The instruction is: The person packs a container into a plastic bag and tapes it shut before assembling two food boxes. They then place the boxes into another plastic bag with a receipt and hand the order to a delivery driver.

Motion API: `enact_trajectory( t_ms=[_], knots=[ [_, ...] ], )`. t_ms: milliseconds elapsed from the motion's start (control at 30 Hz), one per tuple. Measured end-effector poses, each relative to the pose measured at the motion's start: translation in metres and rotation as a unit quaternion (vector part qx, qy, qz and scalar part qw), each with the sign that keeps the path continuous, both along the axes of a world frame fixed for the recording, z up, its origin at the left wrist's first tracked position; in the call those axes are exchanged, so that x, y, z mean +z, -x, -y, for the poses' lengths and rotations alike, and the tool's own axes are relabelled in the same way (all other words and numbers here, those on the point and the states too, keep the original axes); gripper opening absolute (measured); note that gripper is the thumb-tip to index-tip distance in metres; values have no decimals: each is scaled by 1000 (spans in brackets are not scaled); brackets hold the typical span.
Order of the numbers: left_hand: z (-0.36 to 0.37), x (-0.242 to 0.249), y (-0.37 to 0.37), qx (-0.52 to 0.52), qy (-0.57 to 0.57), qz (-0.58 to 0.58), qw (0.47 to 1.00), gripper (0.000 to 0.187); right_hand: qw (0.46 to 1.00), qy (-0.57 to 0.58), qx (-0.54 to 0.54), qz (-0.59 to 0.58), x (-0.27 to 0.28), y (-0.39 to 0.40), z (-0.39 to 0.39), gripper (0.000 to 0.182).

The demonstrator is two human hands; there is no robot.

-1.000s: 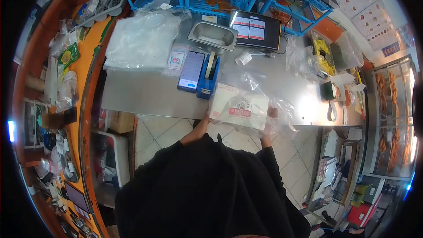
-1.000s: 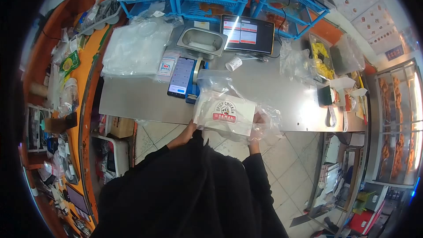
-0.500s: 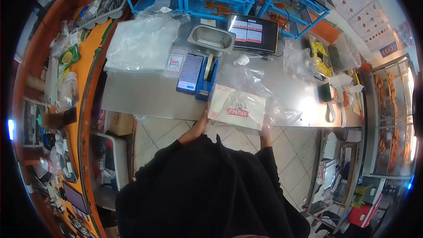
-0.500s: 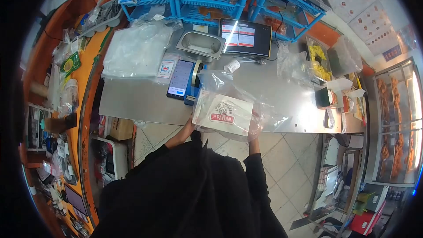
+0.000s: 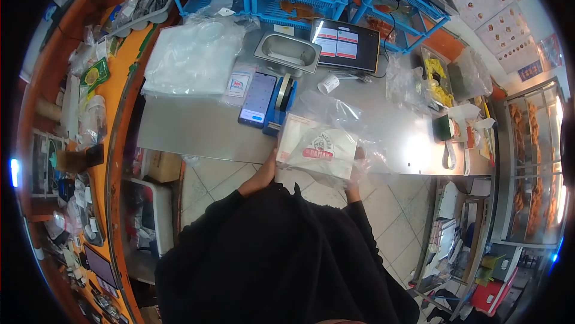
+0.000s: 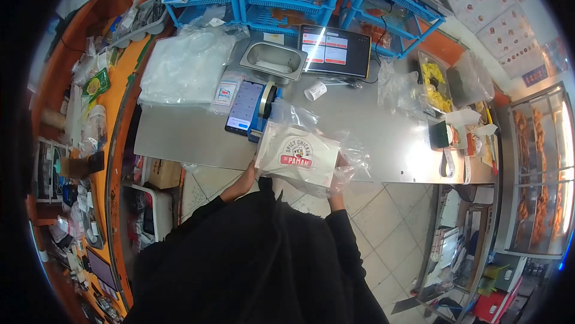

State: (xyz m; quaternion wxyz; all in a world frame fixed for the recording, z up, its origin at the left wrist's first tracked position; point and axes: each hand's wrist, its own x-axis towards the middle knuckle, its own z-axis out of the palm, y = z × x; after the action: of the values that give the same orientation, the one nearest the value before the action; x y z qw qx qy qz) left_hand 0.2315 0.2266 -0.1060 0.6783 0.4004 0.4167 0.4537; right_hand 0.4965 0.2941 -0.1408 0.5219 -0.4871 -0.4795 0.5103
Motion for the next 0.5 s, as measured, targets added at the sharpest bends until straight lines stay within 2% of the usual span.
enact_trajectory(
  t_ms=[67,133,167,233,267,333,367,433,467,500],
  knots=[
    [2,-5,-1,-6,-27,-18,999,59,998,-1,54,12,-16,-14,-7,42],
    [1,7,1,-36,-44,-37,998,60,981,-46,116,148,-23,-20,-23,35],
    [0,14,2,-50,-54,-47,996,60,981,-47,116,148,-23,-31,-20,35],
    [-4,24,4,-76,-73,-66,992,61,990,32,130,47,74,-19,0,44],
    [-6,26,5,-74,-74,-66,992,61,990,31,132,47,101,-12,4,44],
    [-12,31,5,-49,-150,-75,985,75,981,120,47,-145,134,-2,8,54],
    [-13,37,4,-47,-151,-75,985,75,981,119,48,-144,138,-5,8,54],
    [-17,69,4,13,-280,-248,927,94,953,-14,296,-67,155,-14,9,47],
    [-23,86,3,15,-280,-248,927,94,898,-68,430,57,178,-19,-6,37],
    [-34,104,3,69,-333,-301,891,101,897,-68,432,57,182,-24,-24,37]
  ],
)
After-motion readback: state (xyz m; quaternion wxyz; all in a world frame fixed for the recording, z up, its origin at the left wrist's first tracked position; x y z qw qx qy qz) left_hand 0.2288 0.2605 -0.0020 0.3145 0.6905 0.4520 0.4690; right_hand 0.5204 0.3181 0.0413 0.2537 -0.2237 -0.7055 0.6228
